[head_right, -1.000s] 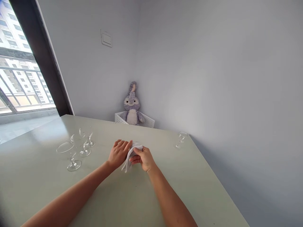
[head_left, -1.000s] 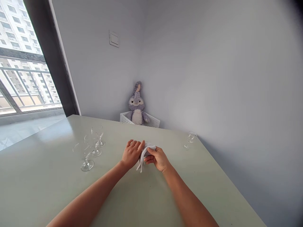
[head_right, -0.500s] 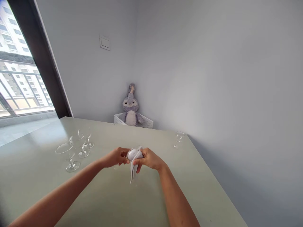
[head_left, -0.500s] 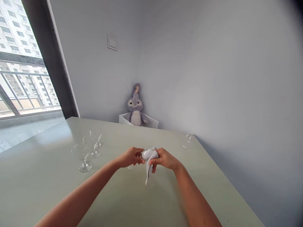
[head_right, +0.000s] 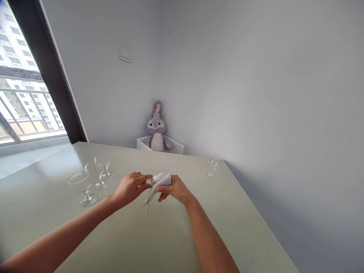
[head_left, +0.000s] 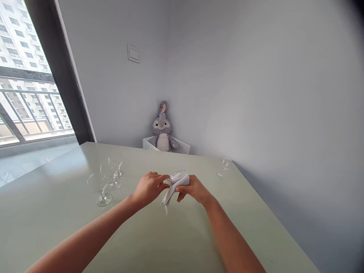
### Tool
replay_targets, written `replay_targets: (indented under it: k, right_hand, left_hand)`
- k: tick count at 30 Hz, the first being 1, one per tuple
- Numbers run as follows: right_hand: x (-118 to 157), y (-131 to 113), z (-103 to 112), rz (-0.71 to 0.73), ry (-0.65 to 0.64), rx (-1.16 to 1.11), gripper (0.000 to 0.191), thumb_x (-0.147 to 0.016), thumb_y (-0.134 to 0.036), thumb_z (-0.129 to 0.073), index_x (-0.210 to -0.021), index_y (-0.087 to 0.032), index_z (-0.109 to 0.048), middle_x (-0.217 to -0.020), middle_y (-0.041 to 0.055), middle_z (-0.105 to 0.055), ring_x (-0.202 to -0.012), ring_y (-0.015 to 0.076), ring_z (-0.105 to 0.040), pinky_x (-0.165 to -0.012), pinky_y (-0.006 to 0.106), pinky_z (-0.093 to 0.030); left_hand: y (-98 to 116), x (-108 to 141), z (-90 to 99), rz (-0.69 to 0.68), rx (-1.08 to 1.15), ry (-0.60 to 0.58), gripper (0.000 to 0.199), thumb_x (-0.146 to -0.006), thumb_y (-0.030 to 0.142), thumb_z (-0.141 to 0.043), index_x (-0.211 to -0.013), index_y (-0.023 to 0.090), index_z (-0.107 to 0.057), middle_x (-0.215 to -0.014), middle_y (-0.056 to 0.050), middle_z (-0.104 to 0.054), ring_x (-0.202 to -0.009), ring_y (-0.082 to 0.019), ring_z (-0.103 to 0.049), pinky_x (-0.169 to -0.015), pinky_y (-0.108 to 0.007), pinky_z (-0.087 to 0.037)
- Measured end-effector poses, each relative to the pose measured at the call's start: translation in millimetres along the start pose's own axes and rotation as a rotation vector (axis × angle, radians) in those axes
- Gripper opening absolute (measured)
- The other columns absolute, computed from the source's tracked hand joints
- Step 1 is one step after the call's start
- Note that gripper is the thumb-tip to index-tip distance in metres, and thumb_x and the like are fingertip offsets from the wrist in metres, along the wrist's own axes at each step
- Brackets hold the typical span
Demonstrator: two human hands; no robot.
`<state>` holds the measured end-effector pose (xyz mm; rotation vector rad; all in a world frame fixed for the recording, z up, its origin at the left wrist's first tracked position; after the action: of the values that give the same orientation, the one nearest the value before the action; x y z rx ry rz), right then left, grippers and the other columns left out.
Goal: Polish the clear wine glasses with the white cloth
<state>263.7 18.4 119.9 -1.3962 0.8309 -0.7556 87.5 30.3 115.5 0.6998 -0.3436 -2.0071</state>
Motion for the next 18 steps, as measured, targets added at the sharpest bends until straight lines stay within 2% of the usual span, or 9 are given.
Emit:
replay_targets:
  k: [2,4,5,6,7,10,12,15,18]
  right_hand:
    - [5.7,-8.9,-2.7,-0.002,-0.060,0.063,0.029,-0.064,-0.035,-0.069,-0.081,-0.013,-0.068,-0.076,0.0035,-0.063,-0.057,0.0146,-0.061,-0.056,0.031,-0.054]
    - [10.0,-14.8,-3.1,0.003,-0.115,0.075,0.027,-0.063,-0.034,-0.069,-0.079,-0.013,-0.068,-0.077,0.0040,-0.062,-0.064,0.0164,-0.061,-0.055,0.030,-0.054]
    - [10.9,-15.7,-2.6,0.006,-0.139,0.075,0.026,-0.064,-0.033,-0.069,-0.079,-0.013,-0.068,-0.078,0.0044,-0.062,-0.067,0.0173,-0.061,-0.055,0.030,-0.054]
    - [10.8,-14.9,-1.4,0.010,-0.147,0.075,0.025,-0.064,-0.033,-0.069,-0.078,-0.012,-0.068,-0.077,0.0046,-0.063,-0.067,0.0175,-0.061,-0.055,0.030,-0.053]
    - [9.6,-12.7,0.4,0.017,-0.130,0.073,0.024,-0.064,-0.032,-0.070,-0.077,-0.012,-0.068,-0.075,0.0045,-0.063,-0.065,0.0169,-0.061,-0.055,0.030,-0.053]
    - [1.5,-1.1,6.5,0.055,0.024,0.003,0.026,-0.067,-0.035,-0.067,-0.078,-0.012,-0.068,-0.069,0.0040,-0.064,-0.055,0.0146,-0.060,-0.054,0.030,-0.053]
    - [-3.6,6.7,6.6,0.076,0.091,-0.095,0.029,-0.070,-0.039,-0.063,-0.082,-0.013,-0.068,-0.072,0.0046,-0.064,-0.057,0.0159,-0.061,-0.051,0.031,-0.053]
    - [-5.3,10.7,0.9,0.086,0.035,-0.145,0.027,-0.070,-0.038,-0.064,-0.082,-0.015,-0.068,-0.075,0.0046,-0.064,-0.061,0.0174,-0.062,-0.054,0.034,-0.053]
    - [1.0,5.5,-3.7,0.071,-0.094,-0.044,0.020,-0.067,-0.032,-0.067,-0.075,-0.014,-0.068,-0.073,0.0037,-0.064,-0.061,0.0173,-0.062,-0.063,0.036,-0.052]
  left_hand:
    - [-1.1,0.4,-0.9,0.102,0.227,-0.218,0.030,-0.077,0.046,-0.048,-0.088,0.023,-0.064,-0.057,0.000,-0.054,-0.056,-0.014,-0.048,-0.058,-0.026,-0.038]
    - [2.5,3.6,-3.2,0.106,0.422,-0.431,0.037,-0.080,0.048,-0.043,-0.078,0.018,-0.064,-0.055,0.000,-0.053,-0.051,-0.012,-0.045,-0.053,-0.024,-0.038]
    - [4.9,5.5,-3.4,0.082,0.449,-0.476,0.039,-0.081,0.048,-0.040,-0.076,0.017,-0.063,-0.055,0.000,-0.053,-0.051,-0.012,-0.045,-0.052,-0.024,-0.038]
    - [6.7,6.7,-2.4,0.051,0.413,-0.445,0.038,-0.082,0.046,-0.039,-0.077,0.017,-0.063,-0.058,-0.001,-0.056,-0.052,-0.012,-0.047,-0.054,-0.024,-0.039]
    - [8.2,7.4,-0.3,0.008,0.321,-0.353,0.035,-0.083,0.043,-0.039,-0.083,0.017,-0.063,-0.063,-0.002,-0.059,-0.056,-0.013,-0.049,-0.057,-0.026,-0.040]
    - [16.1,10.8,7.5,-0.218,-0.102,0.050,0.029,-0.085,0.029,-0.040,-0.108,0.021,-0.056,-0.087,-0.007,-0.063,-0.078,-0.018,-0.054,-0.076,-0.034,-0.038]
    - [20.3,13.0,8.7,-0.351,-0.309,0.202,0.031,-0.085,0.024,-0.041,-0.113,0.020,-0.053,-0.089,-0.008,-0.063,-0.083,-0.020,-0.053,-0.080,-0.037,-0.035]
    - [18.2,10.1,10.3,-0.350,-0.363,0.201,0.027,-0.085,0.026,-0.043,-0.106,0.020,-0.057,-0.074,-0.005,-0.061,-0.070,-0.017,-0.052,-0.070,-0.032,-0.036]
    - [10.3,4.0,16.5,-0.164,-0.119,0.054,0.023,-0.081,0.031,-0.048,-0.099,0.023,-0.061,-0.067,-0.001,-0.057,-0.063,-0.014,-0.049,-0.061,-0.026,-0.035]
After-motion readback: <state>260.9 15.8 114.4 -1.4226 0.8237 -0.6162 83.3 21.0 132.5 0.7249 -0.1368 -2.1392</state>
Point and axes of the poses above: each hand's wrist, its own x-axis away from the middle knuckle, its own z-axis out of the back of the hand, y = z × x, the point moved 3 cm from there along -x, towards the middle knuckle
